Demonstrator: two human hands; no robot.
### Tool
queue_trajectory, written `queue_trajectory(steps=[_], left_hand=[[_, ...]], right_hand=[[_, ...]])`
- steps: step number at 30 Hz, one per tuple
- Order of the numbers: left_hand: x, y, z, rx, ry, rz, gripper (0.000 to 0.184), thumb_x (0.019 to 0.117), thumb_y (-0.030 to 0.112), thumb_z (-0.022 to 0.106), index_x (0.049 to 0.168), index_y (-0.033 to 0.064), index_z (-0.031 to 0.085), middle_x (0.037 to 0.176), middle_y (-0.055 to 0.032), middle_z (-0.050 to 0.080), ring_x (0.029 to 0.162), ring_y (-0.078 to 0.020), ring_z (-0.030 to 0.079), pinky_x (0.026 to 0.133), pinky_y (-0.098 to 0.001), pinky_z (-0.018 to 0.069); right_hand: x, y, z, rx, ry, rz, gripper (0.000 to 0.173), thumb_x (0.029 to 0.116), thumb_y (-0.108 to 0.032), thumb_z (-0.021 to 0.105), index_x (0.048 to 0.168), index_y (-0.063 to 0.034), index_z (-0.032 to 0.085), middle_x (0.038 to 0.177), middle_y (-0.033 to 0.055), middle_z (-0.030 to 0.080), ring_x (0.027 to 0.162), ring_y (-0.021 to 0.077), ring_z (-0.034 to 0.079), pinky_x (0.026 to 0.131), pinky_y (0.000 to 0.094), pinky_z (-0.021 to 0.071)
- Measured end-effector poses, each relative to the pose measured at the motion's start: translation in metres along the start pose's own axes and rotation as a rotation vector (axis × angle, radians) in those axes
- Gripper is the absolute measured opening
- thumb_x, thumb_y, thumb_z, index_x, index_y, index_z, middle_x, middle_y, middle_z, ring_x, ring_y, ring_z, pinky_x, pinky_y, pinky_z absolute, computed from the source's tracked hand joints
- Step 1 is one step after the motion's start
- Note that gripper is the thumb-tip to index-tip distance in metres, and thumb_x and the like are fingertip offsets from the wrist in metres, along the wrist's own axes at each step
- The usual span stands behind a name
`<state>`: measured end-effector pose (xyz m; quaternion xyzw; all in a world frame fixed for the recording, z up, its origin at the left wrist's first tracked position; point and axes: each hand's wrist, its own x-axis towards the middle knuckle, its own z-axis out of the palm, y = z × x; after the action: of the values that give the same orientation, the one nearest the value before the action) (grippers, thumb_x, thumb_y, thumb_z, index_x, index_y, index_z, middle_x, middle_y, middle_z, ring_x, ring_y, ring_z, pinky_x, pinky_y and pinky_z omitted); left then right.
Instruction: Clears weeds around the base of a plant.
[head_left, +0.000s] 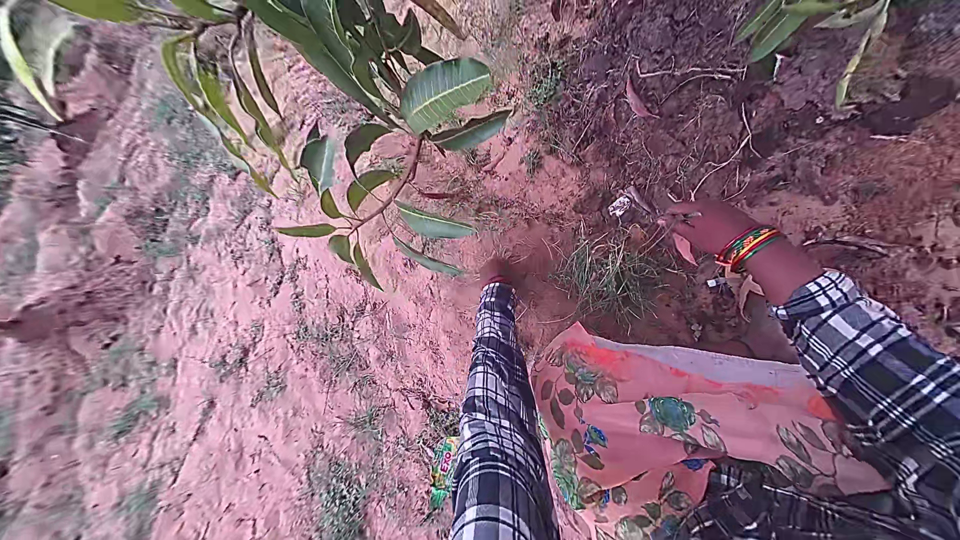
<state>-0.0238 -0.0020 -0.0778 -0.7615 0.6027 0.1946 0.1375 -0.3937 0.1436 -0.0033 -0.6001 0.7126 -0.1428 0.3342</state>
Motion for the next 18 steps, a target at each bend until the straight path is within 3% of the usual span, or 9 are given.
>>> queue_trajectory(steps=[3, 5, 9, 12, 14, 18], left_hand=[[-0.035, 0.051, -0.001, -0.117, -0.082, 0.086, 0.045, 0.1093, 0.027, 0.048, 0.132, -0.0104, 0.06, 0.136, -0.0336, 0.059, 0.132, -0.0475, 0.055, 0.111, -0.0633, 0.0415], [-0.061, 0.083, 0.003, -0.216, -0.092, 0.142, 0.045, 0.1099, 0.027, 0.048, 0.132, -0.0101, 0.06, 0.136, -0.0329, 0.059, 0.133, -0.0461, 0.054, 0.112, -0.0616, 0.0399], [-0.116, 0.131, 0.012, -0.307, -0.18, 0.239, 0.045, 0.1084, 0.028, 0.053, 0.132, -0.0101, 0.059, 0.133, -0.0323, 0.061, 0.13, -0.0457, 0.057, 0.111, -0.0609, 0.0417], [-0.137, 0.142, 0.025, -0.284, -0.268, 0.284, 0.046, 0.1089, 0.031, 0.052, 0.129, -0.0103, 0.06, 0.132, -0.032, 0.061, 0.13, -0.0442, 0.057, 0.11, -0.0606, 0.0424], [-0.133, 0.14, 0.025, -0.251, -0.288, 0.273, 0.048, 0.1093, 0.031, 0.05, 0.134, -0.01, 0.058, 0.137, -0.0314, 0.059, 0.133, -0.0431, 0.055, 0.113, -0.0595, 0.0408], [-0.108, 0.122, 0.024, -0.274, -0.151, 0.184, 0.05, 0.1078, 0.032, 0.053, 0.142, -0.0041, 0.054, 0.141, -0.0305, 0.057, 0.135, -0.0456, 0.053, 0.112, -0.063, 0.04]], right_hand=[[0.0, -0.002, -0.003, -0.003, 0.005, 0.054, 0.037, 0.1082, -0.025, 0.054, 0.138, -0.0053, 0.064, 0.129, 0.0287, 0.066, 0.124, 0.0494, 0.061, 0.103, 0.0686, 0.0436], [-0.004, -0.01, -0.003, 0.015, -0.026, 0.07, 0.04, 0.1086, -0.027, 0.053, 0.142, -0.006, 0.061, 0.134, 0.0277, 0.064, 0.128, 0.0483, 0.058, 0.105, 0.0681, 0.0415], [-0.007, -0.01, 0.01, 0.022, -0.046, -0.006, 0.036, 0.1086, -0.027, 0.054, 0.135, -0.0064, 0.066, 0.129, 0.0279, 0.066, 0.123, 0.0486, 0.061, 0.101, 0.0691, 0.0442], [-0.006, 0.007, 0.027, -0.001, -0.099, -0.038, 0.032, 0.1075, -0.024, 0.056, 0.128, -0.0031, 0.068, 0.123, 0.0293, 0.068, 0.118, 0.0499, 0.063, 0.098, 0.0704, 0.0446], [-0.004, 0.021, 0.039, -0.047, -0.143, -0.03, 0.03, 0.1068, -0.023, 0.056, 0.125, -0.0031, 0.069, 0.12, 0.0296, 0.069, 0.117, 0.0506, 0.063, 0.095, 0.0721, 0.0448], [0.001, 0.037, 0.064, -0.012, -0.166, 0.062, 0.03, 0.1054, -0.019, 0.058, 0.128, -0.0024, 0.068, 0.124, 0.0308, 0.067, 0.119, 0.0517, 0.062, 0.098, 0.0728, 0.0435]])
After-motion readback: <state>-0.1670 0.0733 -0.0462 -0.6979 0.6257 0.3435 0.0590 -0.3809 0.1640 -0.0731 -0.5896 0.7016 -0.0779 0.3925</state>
